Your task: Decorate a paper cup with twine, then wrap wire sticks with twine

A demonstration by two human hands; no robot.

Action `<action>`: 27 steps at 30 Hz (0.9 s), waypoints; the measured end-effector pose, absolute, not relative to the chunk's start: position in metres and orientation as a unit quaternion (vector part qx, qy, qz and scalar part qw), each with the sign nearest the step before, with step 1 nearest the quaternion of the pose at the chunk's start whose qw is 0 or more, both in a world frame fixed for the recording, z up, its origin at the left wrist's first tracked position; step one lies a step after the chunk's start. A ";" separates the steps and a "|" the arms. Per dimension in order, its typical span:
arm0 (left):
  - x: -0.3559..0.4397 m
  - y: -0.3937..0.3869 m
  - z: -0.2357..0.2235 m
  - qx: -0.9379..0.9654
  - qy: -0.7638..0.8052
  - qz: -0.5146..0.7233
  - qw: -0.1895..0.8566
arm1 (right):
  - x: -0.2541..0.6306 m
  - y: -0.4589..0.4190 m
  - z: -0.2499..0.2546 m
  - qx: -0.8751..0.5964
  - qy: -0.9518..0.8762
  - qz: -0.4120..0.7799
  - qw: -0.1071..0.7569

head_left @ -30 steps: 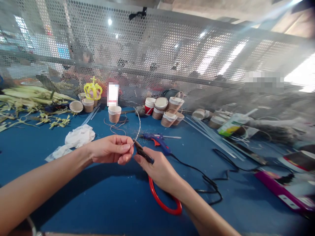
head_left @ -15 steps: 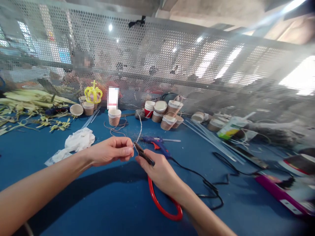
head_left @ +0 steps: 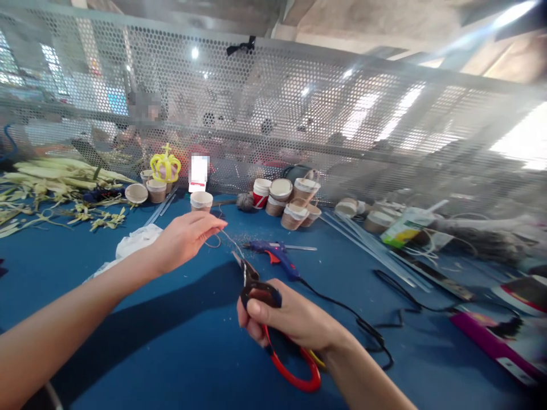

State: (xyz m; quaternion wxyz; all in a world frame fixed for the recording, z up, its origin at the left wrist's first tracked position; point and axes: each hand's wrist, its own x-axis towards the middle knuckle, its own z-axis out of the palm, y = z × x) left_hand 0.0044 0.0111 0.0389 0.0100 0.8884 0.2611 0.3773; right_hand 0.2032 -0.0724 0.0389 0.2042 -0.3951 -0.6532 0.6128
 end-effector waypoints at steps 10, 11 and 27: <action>0.000 0.018 0.040 0.820 0.442 0.338 0.134 | 0.205 -0.069 0.032 -0.388 -0.570 0.643 0.333; 0.001 0.017 0.039 0.813 0.454 0.336 0.143 | 0.203 -0.068 0.031 -0.406 -0.574 0.615 0.357; 0.020 -0.023 0.039 0.869 0.367 0.100 0.317 | 0.201 -0.064 0.034 -0.559 -0.543 0.226 0.584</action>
